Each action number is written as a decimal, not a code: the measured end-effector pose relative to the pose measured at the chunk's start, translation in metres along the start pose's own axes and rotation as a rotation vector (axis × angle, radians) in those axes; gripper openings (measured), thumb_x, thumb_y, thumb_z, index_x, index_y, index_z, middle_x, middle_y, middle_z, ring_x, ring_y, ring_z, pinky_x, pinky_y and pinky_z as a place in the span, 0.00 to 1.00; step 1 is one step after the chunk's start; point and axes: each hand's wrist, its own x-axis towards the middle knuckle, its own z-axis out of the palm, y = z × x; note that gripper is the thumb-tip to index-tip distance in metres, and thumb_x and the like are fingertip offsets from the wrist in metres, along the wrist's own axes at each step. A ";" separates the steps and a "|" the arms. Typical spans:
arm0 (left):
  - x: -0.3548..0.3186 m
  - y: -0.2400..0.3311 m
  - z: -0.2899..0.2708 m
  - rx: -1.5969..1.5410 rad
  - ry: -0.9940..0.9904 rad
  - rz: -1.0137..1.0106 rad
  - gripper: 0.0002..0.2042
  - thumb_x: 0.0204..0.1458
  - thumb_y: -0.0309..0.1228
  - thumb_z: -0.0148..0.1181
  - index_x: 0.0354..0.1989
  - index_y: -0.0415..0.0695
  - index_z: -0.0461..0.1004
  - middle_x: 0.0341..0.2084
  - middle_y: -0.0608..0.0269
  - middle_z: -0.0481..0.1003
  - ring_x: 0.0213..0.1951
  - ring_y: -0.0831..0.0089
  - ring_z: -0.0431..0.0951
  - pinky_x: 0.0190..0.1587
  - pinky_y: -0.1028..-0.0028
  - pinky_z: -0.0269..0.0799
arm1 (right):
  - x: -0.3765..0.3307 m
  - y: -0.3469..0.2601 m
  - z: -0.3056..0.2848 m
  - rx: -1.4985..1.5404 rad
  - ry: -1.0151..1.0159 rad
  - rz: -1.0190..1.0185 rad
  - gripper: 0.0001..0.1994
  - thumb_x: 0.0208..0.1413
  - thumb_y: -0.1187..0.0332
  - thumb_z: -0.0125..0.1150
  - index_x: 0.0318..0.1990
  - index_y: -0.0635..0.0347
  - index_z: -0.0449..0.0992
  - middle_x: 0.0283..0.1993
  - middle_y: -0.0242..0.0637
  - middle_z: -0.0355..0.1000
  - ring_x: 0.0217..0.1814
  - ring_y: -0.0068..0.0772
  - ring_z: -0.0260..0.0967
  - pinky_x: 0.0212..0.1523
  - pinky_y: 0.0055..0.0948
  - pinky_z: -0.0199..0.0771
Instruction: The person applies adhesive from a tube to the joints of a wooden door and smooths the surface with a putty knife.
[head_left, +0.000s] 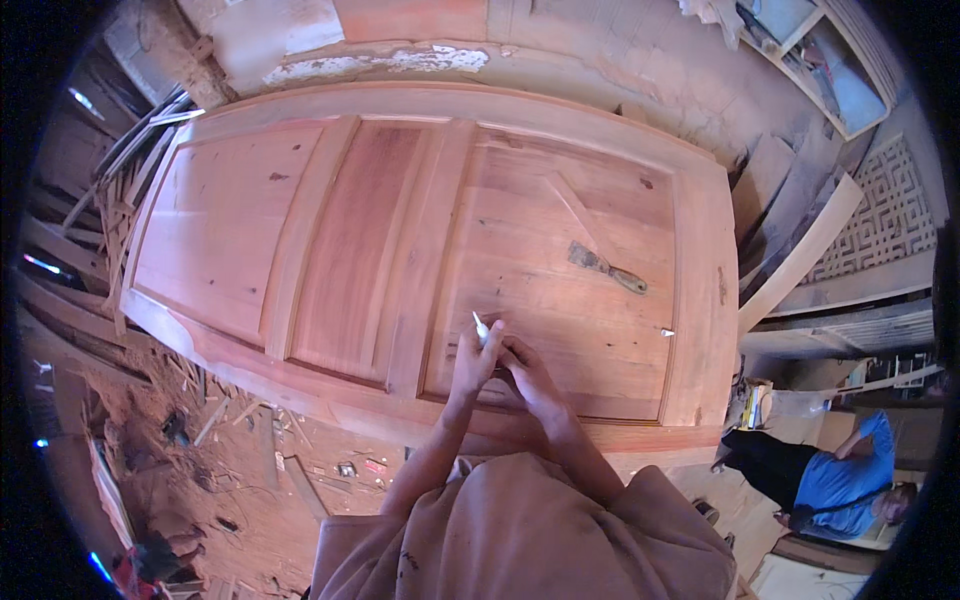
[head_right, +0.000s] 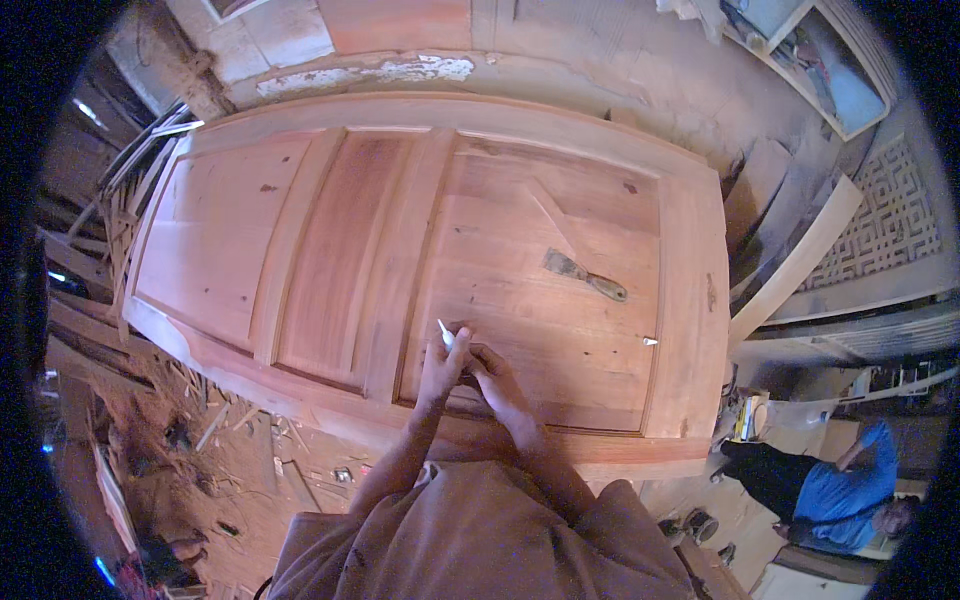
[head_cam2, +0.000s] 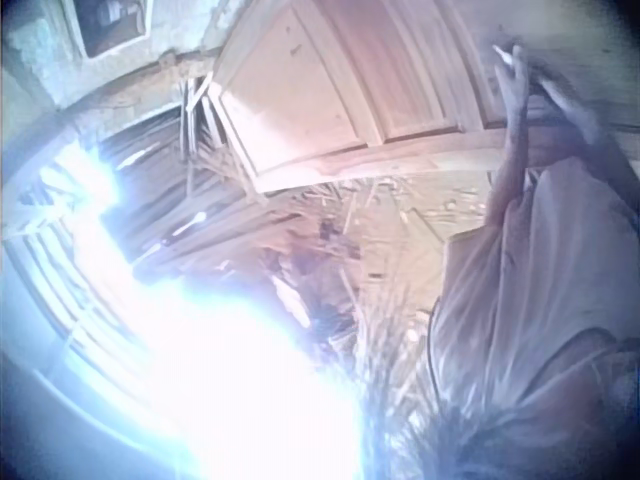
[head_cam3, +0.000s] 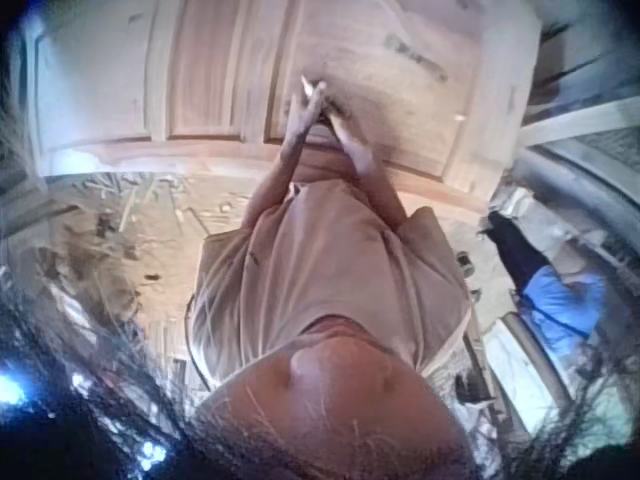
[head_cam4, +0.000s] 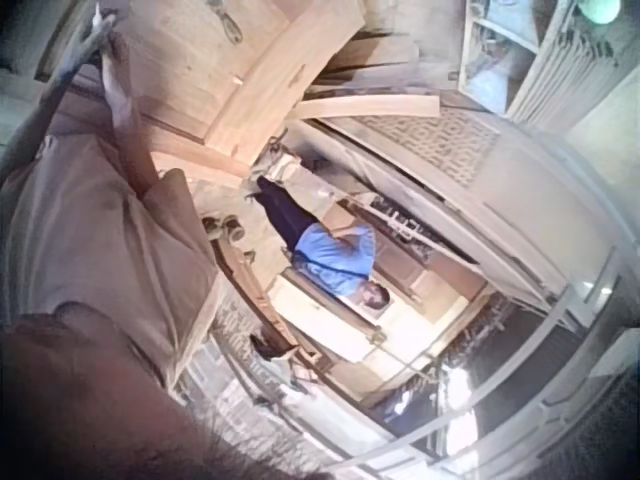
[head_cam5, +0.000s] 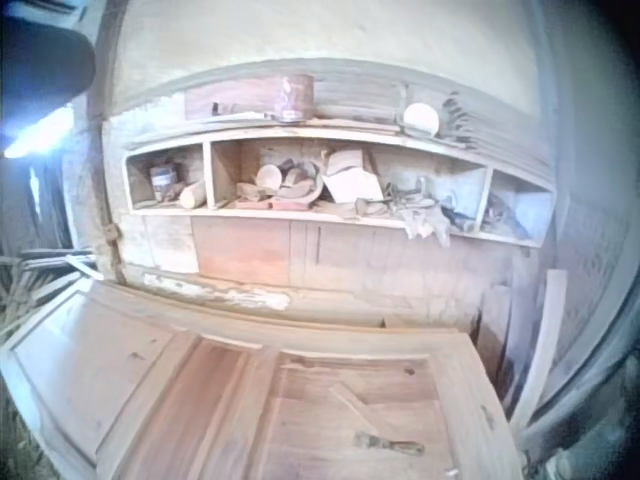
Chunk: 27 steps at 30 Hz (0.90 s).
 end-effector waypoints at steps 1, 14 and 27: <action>-0.006 -0.003 -0.008 -0.007 0.011 0.000 0.20 0.61 0.41 0.55 0.49 0.34 0.75 0.26 0.65 0.75 0.28 0.80 0.71 0.30 0.75 0.66 | -0.001 0.007 0.003 -0.102 -0.005 -0.037 0.11 0.66 0.66 0.51 0.49 0.61 0.73 0.42 0.35 0.74 0.43 0.25 0.72 0.43 0.26 0.75; -0.095 0.004 -0.114 -0.184 0.061 0.062 0.15 0.64 0.36 0.49 0.50 0.38 0.71 0.37 0.59 0.77 0.36 0.75 0.78 0.32 0.74 0.77 | 0.047 -0.092 -0.220 -1.856 0.820 -0.465 0.22 0.57 0.62 0.56 0.59 0.53 0.68 0.62 0.49 0.62 0.61 0.57 0.61 0.61 0.52 0.62; -0.124 0.022 -0.211 -0.189 0.444 0.138 0.17 0.65 0.40 0.47 0.43 0.36 0.73 0.29 0.63 0.76 0.33 0.78 0.76 0.32 0.76 0.73 | -0.045 0.013 -0.053 -1.555 0.671 -0.372 0.18 0.52 0.60 0.62 0.48 0.59 0.73 0.33 0.51 0.70 0.38 0.54 0.72 0.41 0.51 0.71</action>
